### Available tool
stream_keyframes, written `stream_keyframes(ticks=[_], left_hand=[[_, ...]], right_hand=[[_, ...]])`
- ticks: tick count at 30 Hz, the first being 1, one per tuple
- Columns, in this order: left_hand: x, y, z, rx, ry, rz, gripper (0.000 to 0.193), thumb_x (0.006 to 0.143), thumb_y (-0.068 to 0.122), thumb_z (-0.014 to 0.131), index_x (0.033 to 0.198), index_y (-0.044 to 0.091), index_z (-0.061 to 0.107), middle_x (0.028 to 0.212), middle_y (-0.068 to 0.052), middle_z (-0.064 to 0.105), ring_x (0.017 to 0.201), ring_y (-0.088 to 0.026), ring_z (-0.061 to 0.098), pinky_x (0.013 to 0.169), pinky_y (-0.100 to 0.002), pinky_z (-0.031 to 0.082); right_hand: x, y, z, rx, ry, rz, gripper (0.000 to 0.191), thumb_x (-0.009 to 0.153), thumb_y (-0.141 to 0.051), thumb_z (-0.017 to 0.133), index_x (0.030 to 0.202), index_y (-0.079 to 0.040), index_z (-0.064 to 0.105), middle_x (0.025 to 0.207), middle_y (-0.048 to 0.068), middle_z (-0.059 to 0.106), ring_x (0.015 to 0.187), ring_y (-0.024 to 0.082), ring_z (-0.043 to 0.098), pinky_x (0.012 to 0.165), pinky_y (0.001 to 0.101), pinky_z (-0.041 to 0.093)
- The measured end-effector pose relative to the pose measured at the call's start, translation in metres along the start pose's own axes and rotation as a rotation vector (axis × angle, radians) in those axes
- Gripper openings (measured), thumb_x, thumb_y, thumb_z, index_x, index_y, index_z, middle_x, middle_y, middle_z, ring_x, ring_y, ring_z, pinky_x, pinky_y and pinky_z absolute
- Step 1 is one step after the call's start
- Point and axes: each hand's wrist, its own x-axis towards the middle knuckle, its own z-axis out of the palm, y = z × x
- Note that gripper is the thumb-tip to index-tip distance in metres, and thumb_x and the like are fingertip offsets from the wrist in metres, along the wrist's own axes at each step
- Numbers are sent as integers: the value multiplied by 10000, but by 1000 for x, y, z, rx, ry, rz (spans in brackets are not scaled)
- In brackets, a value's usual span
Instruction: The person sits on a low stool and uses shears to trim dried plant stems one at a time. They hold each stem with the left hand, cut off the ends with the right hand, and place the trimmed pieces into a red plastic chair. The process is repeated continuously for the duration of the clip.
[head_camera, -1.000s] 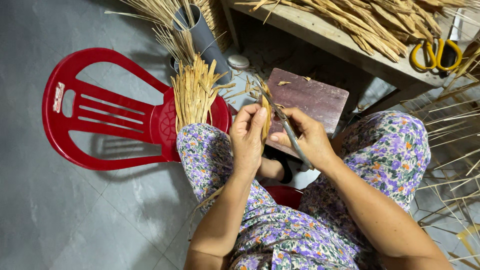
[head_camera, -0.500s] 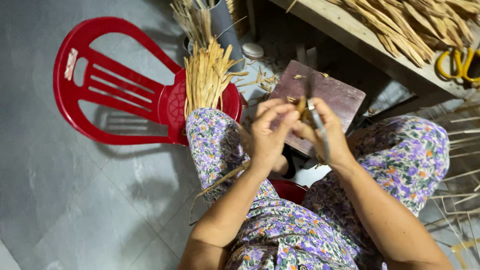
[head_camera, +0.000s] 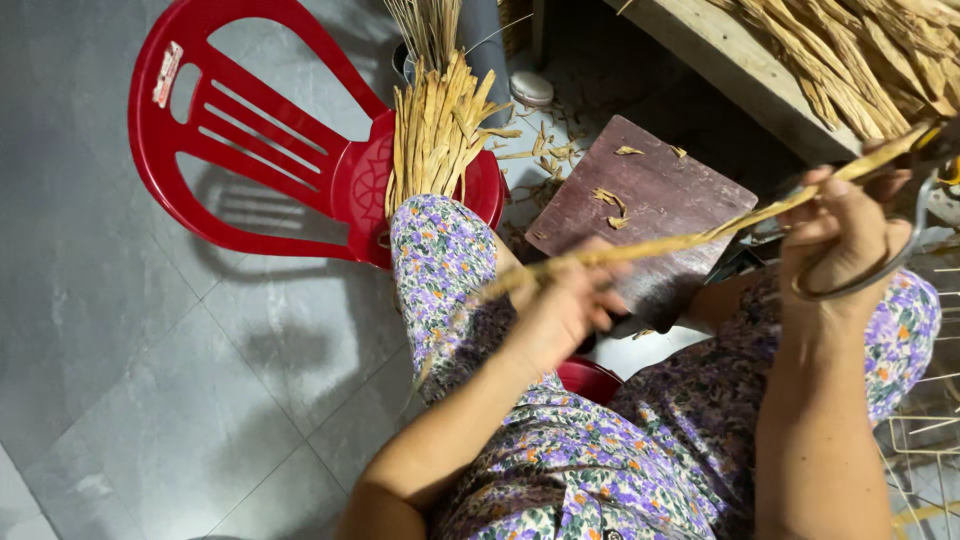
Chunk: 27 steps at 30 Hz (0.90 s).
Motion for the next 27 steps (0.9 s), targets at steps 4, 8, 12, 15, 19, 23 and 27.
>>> stream_keyframes(ticks=[4,8,12,15,19,23,27], left_hand=[[1,74,-35,-118,322,423,363,1060,274,573,1357,68,547,1193,-98,691,884,-128,655,725,-257,554],[-13,121,-42,67,533,653,373,1044,313,524,1320,69,578,927,-83,697,709,-117,618,614,-243,509],[-26,131,-35,565,495,744,374,1117,365,434,1303,75,581,631,2,570,507,-54,479,465,-196,384],[-31,132,-29,984,418,437,368,1108,294,433,1304,48,625,641,25,554,529,-65,440,476,-233,350],[-31,122,-19,1270,370,333,311,1081,261,485,1254,69,660,622,6,556,551,-72,537,517,-262,450],[-33,114,-7,1435,393,171,296,1039,285,517,1239,129,670,639,-76,635,587,-169,657,567,-341,522],[-33,105,4,1740,254,259,273,1037,312,525,1208,160,674,803,-165,724,771,-368,716,662,-483,540]], right_hand=[[3,-1,-21,-222,28,-90,283,1014,48,625,1272,91,518,946,173,664,667,199,604,614,316,526],[7,1,-28,-420,-36,-34,288,975,48,599,1257,41,544,902,114,627,694,167,605,598,292,484],[3,6,-14,-917,-104,-236,302,1002,24,722,1259,25,565,981,88,659,860,176,659,765,309,531],[-6,3,4,-1313,-92,-408,501,925,-36,885,1327,6,589,1113,126,635,958,211,644,839,328,533],[-13,0,28,-1095,-182,70,597,831,-153,884,1361,-109,613,1183,56,618,991,152,627,785,298,539],[-27,15,49,-974,-603,107,686,746,-280,883,1348,-106,603,1098,26,667,984,155,627,855,319,513],[-38,18,59,-1046,-667,152,714,717,-348,886,1329,-94,621,993,26,661,908,157,606,788,324,518]])
